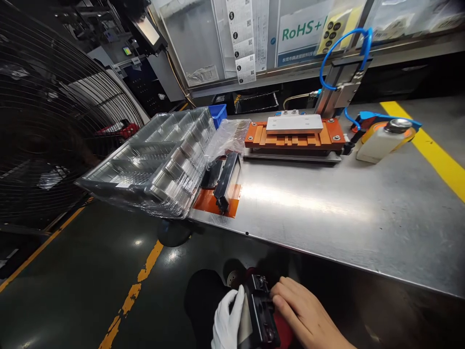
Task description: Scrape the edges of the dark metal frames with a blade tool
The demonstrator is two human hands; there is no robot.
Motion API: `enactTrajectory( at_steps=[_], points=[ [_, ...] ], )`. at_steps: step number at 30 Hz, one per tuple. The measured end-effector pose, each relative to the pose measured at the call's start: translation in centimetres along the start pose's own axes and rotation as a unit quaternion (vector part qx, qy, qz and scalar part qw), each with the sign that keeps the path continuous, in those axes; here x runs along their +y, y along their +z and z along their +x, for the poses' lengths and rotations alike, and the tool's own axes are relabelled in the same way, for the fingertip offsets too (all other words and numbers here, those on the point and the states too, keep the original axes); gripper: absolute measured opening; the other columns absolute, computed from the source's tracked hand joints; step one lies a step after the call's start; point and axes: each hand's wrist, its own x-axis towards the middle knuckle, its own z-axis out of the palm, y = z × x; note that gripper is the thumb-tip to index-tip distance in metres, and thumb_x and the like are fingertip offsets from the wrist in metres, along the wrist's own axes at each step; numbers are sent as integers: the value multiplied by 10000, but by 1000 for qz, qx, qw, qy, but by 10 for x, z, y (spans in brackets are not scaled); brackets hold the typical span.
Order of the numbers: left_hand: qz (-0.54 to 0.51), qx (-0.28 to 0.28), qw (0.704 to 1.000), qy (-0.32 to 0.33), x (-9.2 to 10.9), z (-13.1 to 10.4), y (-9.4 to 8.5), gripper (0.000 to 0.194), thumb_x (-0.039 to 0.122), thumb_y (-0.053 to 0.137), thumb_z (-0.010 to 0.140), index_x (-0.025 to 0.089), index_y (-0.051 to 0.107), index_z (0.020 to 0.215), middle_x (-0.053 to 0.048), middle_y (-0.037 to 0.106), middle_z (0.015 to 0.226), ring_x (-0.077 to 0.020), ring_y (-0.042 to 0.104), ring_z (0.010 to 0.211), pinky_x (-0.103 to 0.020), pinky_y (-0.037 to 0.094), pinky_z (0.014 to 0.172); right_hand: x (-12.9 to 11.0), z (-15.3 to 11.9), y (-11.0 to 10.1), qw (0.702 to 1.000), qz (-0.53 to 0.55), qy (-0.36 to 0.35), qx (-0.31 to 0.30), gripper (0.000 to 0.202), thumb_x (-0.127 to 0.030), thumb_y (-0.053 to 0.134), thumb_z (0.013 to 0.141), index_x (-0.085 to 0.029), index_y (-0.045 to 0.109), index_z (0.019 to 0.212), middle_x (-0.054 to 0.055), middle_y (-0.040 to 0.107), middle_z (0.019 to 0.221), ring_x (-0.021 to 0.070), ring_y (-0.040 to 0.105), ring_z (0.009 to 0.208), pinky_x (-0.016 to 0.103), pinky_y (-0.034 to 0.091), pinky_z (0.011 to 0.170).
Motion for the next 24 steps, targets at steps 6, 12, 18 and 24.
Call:
enactTrajectory(
  at_steps=[6, 12, 18, 24],
  points=[
    [-70, -22, 997, -4, 2, -3, -7, 523, 167, 416, 853, 291, 563, 1340, -100, 636, 1291, -266, 604, 1193, -404, 480, 1024, 9, 0, 8, 985, 118, 63, 110, 397, -507, 266, 1040, -271, 532, 862, -23, 535, 802, 168, 545, 730, 272, 432, 678],
    [-55, -35, 997, -34, 10, -3, -12, 522, 189, 404, 862, 285, 548, 1354, -112, 613, 1329, -277, 595, 1209, -418, 482, 1027, 4, 4, 6, 976, 154, 153, -12, 409, -665, 472, 913, -276, 510, 1037, -2, 628, 967, 204, 602, 868, 289, 479, 781],
    [79, 10, 997, -21, 23, 6, -14, 527, 148, 394, 837, 253, 604, 1308, -171, 640, 1260, -344, 618, 1152, -500, 518, 965, 13, -7, 6, 967, 184, 165, 60, 406, -579, 311, 1003, -287, 552, 1151, 4, 625, 916, 183, 615, 894, 246, 488, 843],
    [145, 111, 983, 9, 34, 11, -23, 566, 218, 594, 685, 121, 663, 1238, -248, 625, 1202, -421, 616, 1099, -538, 532, 936, -5, -19, 7, 988, 130, 78, 12, 281, -499, 435, 992, -316, 638, 928, -53, 662, 767, 142, 641, 647, 170, 511, 617]
  ],
)
